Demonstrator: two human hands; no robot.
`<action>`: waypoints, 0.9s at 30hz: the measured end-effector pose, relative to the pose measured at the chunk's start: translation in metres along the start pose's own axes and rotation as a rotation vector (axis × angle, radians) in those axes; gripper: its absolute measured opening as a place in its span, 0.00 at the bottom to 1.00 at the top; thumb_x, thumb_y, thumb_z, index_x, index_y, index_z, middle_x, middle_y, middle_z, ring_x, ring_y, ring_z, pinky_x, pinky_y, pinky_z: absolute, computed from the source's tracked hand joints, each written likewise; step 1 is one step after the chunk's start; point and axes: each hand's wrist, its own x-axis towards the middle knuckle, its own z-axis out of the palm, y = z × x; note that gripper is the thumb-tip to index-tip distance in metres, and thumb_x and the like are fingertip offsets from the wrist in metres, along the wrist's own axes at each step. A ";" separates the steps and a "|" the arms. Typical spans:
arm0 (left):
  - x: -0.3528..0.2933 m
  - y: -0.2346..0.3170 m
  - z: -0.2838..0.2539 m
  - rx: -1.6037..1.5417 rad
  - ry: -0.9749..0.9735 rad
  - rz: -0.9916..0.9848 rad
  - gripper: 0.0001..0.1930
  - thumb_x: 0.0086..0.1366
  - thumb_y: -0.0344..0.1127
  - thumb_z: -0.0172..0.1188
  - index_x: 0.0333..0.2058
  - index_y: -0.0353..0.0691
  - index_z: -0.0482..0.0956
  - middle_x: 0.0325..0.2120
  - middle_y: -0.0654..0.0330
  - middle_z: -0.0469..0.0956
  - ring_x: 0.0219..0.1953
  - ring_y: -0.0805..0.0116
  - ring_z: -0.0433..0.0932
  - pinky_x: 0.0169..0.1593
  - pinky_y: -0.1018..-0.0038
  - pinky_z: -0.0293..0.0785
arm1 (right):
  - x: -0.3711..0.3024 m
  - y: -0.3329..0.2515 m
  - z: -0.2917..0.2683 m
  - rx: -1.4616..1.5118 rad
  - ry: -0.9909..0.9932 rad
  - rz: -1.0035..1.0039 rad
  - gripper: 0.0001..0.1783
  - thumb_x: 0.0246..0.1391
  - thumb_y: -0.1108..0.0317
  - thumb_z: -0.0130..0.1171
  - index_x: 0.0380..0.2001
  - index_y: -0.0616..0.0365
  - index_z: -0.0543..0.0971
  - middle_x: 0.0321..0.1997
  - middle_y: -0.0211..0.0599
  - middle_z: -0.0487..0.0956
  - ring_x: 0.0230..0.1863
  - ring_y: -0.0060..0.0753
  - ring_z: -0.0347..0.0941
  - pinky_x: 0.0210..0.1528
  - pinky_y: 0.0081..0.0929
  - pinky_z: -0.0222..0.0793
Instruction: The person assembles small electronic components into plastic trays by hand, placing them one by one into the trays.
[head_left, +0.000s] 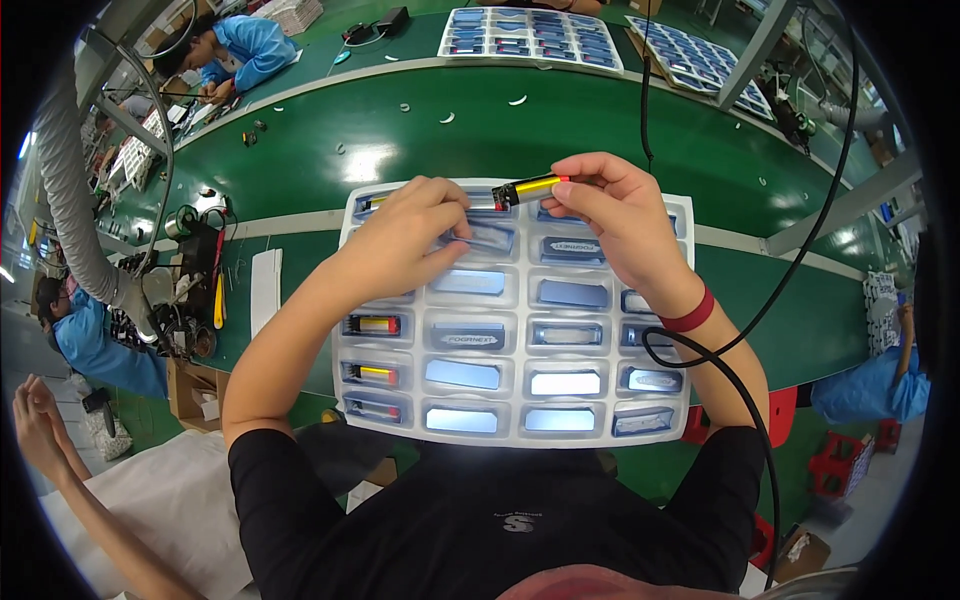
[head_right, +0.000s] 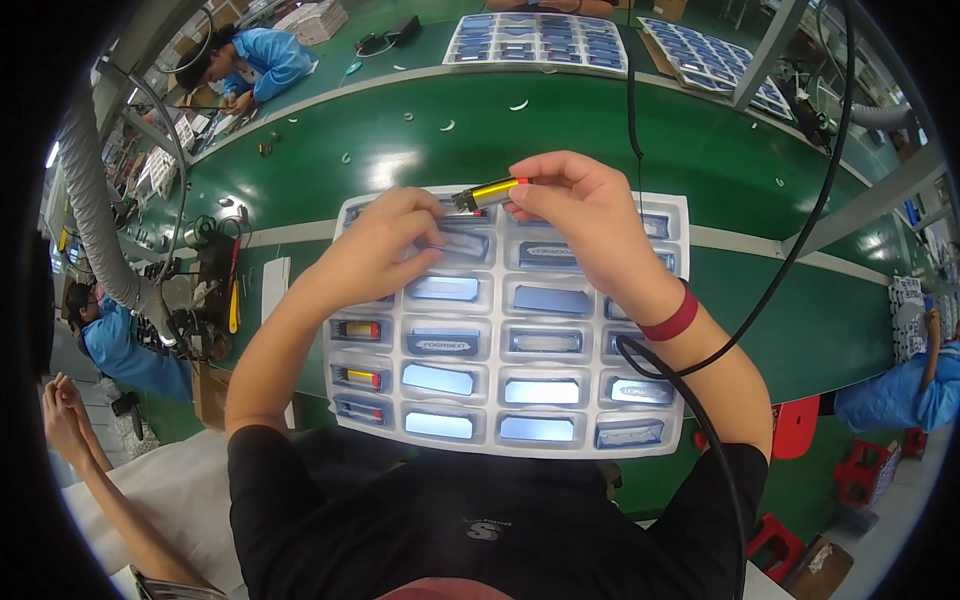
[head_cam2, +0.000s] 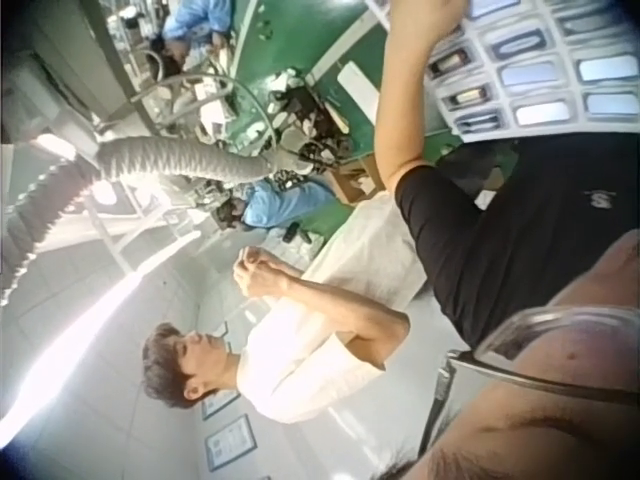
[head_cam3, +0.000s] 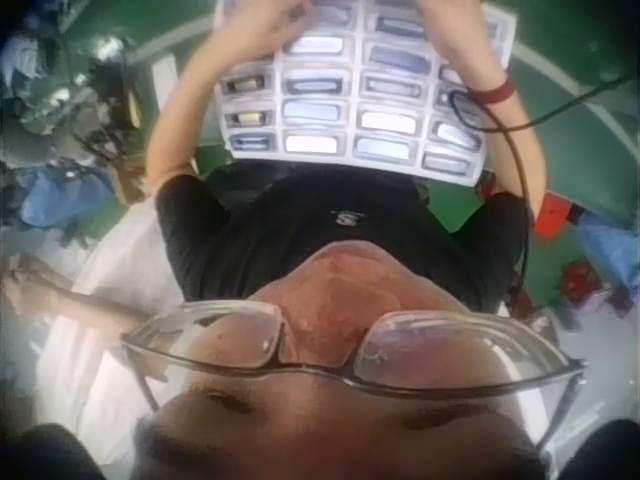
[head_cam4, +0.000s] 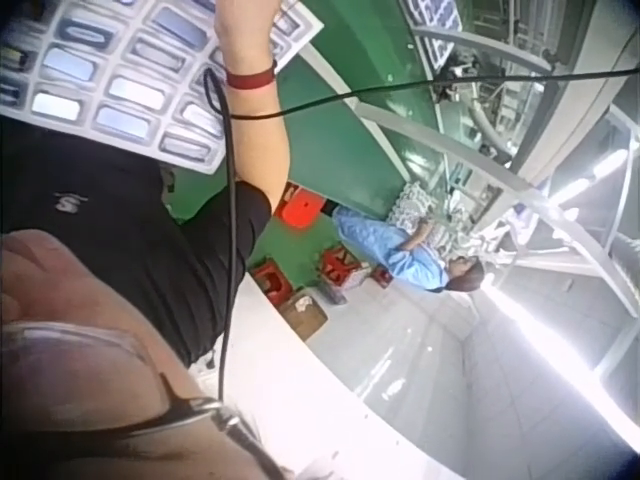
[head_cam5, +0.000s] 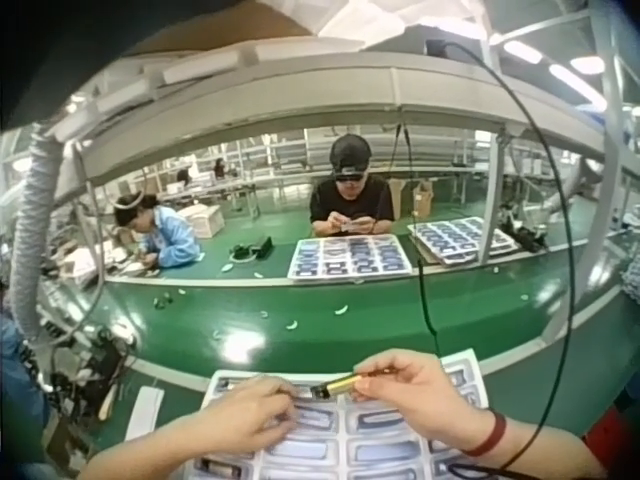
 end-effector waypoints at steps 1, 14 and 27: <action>0.000 0.002 -0.001 0.002 -0.001 0.003 0.12 0.60 0.32 0.67 0.41 0.35 0.78 0.44 0.51 0.79 0.46 0.52 0.79 0.51 0.64 0.76 | -0.002 -0.001 0.001 0.044 -0.006 -0.009 0.12 0.62 0.77 0.62 0.49 0.65 0.81 0.46 0.42 0.85 0.44 0.29 0.83 0.51 0.25 0.79; 0.014 0.034 -0.005 -0.196 0.287 -0.161 0.31 0.59 0.28 0.72 0.62 0.39 0.73 0.46 0.54 0.84 0.43 0.62 0.84 0.46 0.70 0.79 | -0.012 -0.001 0.030 -0.118 0.009 -0.182 0.11 0.61 0.76 0.67 0.46 0.63 0.82 0.42 0.33 0.85 0.42 0.18 0.79 0.46 0.18 0.76; 0.028 0.044 0.021 -1.194 0.267 -0.384 0.23 0.70 0.21 0.59 0.62 0.32 0.68 0.55 0.53 0.75 0.54 0.71 0.77 0.59 0.73 0.75 | -0.009 0.003 0.032 -0.279 0.167 -0.262 0.10 0.60 0.75 0.68 0.44 0.65 0.84 0.40 0.34 0.84 0.39 0.20 0.80 0.44 0.19 0.76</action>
